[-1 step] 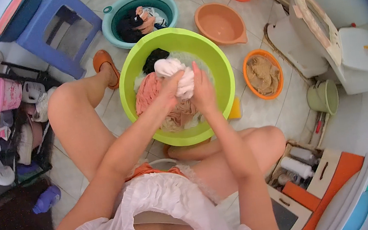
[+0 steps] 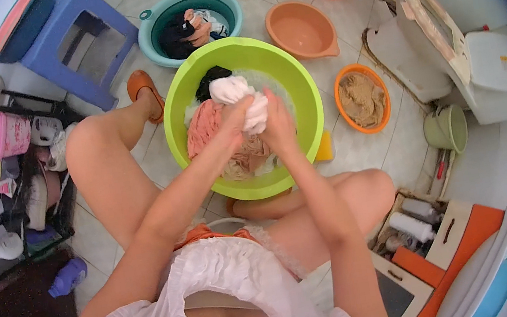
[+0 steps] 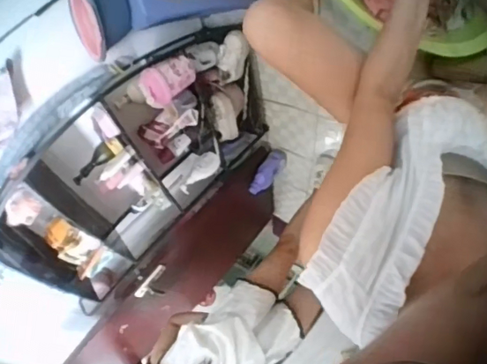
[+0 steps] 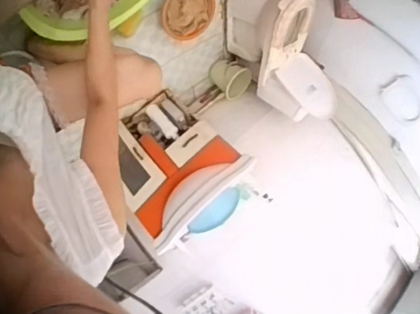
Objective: The person washes clothes by hand in a green basin filled with water, rubbing pieces of fabric against each other and submerging them in the soapy water. The person handles a white cloth and multiple pieces of colored laundry within the basin.
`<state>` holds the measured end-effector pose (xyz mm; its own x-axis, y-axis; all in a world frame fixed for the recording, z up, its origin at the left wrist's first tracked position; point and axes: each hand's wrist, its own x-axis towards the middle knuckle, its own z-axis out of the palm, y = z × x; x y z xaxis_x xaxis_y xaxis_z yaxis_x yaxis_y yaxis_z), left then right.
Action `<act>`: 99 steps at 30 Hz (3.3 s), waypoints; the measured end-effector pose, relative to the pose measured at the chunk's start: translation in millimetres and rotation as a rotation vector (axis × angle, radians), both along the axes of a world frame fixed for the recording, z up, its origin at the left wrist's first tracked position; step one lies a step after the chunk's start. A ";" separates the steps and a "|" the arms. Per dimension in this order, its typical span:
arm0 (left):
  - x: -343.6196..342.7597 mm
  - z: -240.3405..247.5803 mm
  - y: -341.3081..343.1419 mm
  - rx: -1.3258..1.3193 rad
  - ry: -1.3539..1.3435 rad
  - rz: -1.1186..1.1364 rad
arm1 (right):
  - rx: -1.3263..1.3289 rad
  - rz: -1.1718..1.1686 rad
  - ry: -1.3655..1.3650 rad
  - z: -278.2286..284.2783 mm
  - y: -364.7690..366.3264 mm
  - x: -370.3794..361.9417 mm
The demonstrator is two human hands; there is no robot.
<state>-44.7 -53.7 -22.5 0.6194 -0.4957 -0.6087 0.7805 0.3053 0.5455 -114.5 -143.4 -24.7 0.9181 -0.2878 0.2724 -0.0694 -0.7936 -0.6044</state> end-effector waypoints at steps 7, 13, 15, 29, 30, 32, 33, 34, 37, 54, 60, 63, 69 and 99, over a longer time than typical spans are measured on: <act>14.5 -12.6 -5.8 0.294 -0.436 -0.008 | 0.780 0.096 0.314 -32.1 -4.2 4.2; 30.6 -30.2 0.6 -0.022 -0.363 -0.248 | 1.832 0.177 0.666 -47.0 -8.2 0.4; 31.2 -33.3 -1.7 -0.072 -0.259 -0.284 | 2.051 0.365 0.748 -45.1 -17.0 4.0; 9.8 -32.9 -25.7 0.073 -0.008 0.320 | 0.092 -0.120 -0.047 -31.9 7.8 18.1; 7.8 -25.5 -25.8 0.189 -0.191 0.360 | 0.095 -0.120 -0.049 -26.3 8.3 20.6; 6.7 -18.2 -23.1 0.249 -0.317 0.361 | 0.349 -0.131 0.298 -18.7 7.4 24.8; 7.8 -18.1 -21.0 0.357 -0.457 0.296 | 0.351 -0.134 0.296 -21.0 5.3 26.1; 9.2 -18.2 -18.8 0.463 -0.596 0.227 | 0.444 -0.075 0.311 -26.5 2.5 26.9; 19.6 -29.3 -9.4 0.371 -0.802 0.014 | 0.654 -0.045 0.218 -55.1 6.1 21.3; 42.1 -22.2 14.6 -0.453 0.150 -0.291 | 1.616 0.207 0.603 6.9 -19.8 20.0; -14.5 2.8 6.0 -0.624 0.393 -0.467 | 1.783 0.343 0.056 10.1 -30.7 33.5; -8.0 9.4 11.1 -0.580 0.306 -0.462 | 1.707 0.440 0.050 24.7 -32.8 36.1; -13.0 -5.0 -12.9 -0.177 0.135 -0.236 | 1.270 0.243 0.181 23.5 -28.4 40.2; -27.4 12.0 -24.4 0.676 -1.324 -0.474 | 1.729 -0.271 0.139 -26.6 -55.2 44.5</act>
